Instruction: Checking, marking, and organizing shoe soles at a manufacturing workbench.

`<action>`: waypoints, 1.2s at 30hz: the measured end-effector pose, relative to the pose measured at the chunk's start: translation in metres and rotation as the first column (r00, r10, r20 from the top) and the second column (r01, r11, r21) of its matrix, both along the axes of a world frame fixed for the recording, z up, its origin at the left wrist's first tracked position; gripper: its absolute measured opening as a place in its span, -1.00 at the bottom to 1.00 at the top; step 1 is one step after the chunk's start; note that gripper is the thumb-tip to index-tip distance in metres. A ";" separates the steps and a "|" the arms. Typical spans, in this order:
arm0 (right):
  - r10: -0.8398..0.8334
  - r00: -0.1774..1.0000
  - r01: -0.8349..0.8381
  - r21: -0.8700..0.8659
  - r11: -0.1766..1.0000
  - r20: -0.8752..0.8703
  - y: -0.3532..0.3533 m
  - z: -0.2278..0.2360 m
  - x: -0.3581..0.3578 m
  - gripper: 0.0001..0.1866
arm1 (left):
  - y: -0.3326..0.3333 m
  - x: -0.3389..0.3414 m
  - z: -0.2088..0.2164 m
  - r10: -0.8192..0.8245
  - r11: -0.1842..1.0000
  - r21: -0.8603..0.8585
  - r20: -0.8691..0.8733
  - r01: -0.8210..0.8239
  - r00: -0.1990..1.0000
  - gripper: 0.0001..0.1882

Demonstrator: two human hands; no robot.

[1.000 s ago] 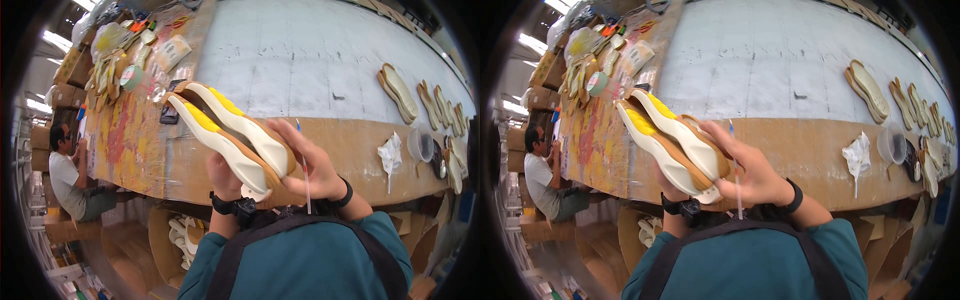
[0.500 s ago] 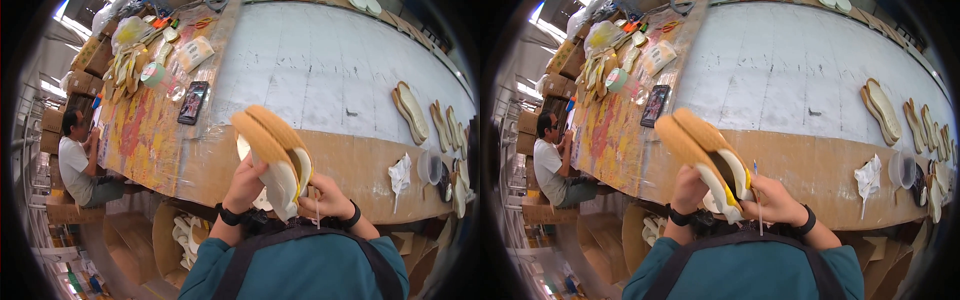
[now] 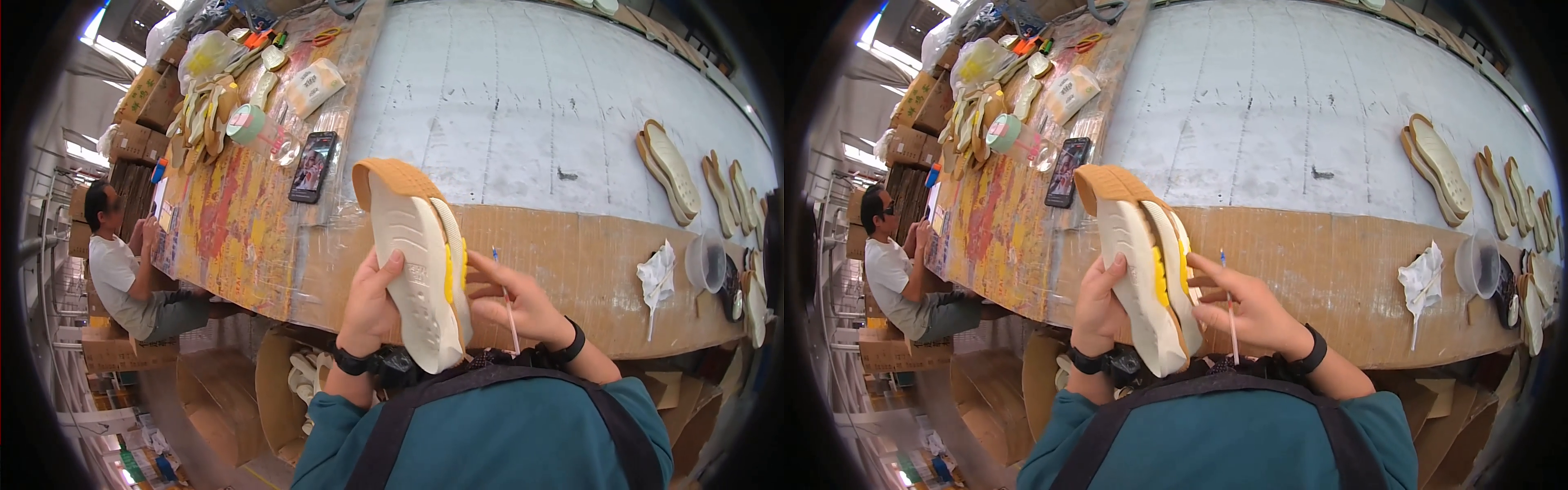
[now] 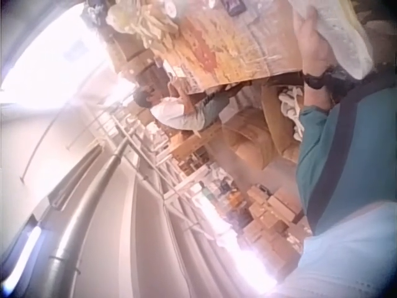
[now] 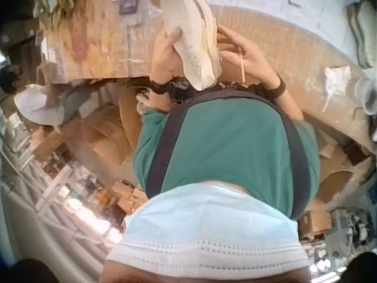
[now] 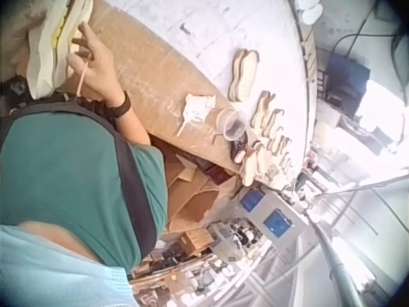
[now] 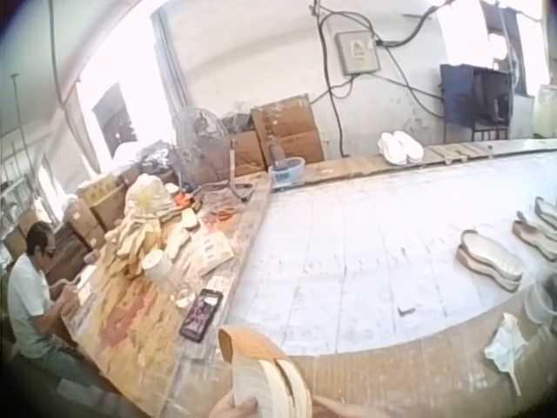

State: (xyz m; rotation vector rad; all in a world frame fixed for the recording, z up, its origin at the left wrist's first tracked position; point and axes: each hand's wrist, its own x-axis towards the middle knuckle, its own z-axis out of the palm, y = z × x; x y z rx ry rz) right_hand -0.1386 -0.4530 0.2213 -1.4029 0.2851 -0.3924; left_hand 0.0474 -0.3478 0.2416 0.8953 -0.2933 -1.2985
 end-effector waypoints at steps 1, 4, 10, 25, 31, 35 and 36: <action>-0.045 0.999 0.046 0.049 0.998 -0.012 -0.002 -0.007 0.002 -0.34 | 0.000 0.003 -0.002 0.012 0.998 0.065 0.134 -0.021 0.991 -0.61; -0.019 0.991 0.021 0.017 1.000 -0.134 -0.006 -0.030 0.007 -0.28 | 0.001 0.012 -0.024 0.005 0.986 0.154 0.351 -0.063 0.936 -0.57; 0.132 0.981 -0.113 0.136 0.984 -0.141 -0.003 -0.066 0.036 -0.19 | 0.019 0.022 -0.089 -0.081 0.937 0.255 0.824 -0.239 0.560 -0.46; 0.166 0.985 -0.171 -0.112 0.979 -0.054 0.022 -0.013 0.057 -0.23 | 0.082 -0.002 -0.065 0.116 0.971 -0.137 -0.449 -0.196 0.886 -0.50; 0.293 0.947 -0.301 0.047 0.952 0.133 0.048 0.003 0.069 -0.39 | 0.133 -0.007 -0.137 0.477 0.671 -0.292 -0.533 -0.681 0.699 -0.50; 0.327 0.940 -0.306 0.188 0.933 -0.093 0.054 -0.006 0.068 -0.53 | 0.196 0.018 -0.172 0.809 0.425 -0.284 -0.308 -0.860 0.501 -0.49; 0.316 0.937 -0.287 0.186 0.940 -0.150 0.051 -0.008 0.067 -0.55 | 0.224 0.028 -0.178 0.860 0.373 -0.288 -0.250 -0.882 0.445 -0.49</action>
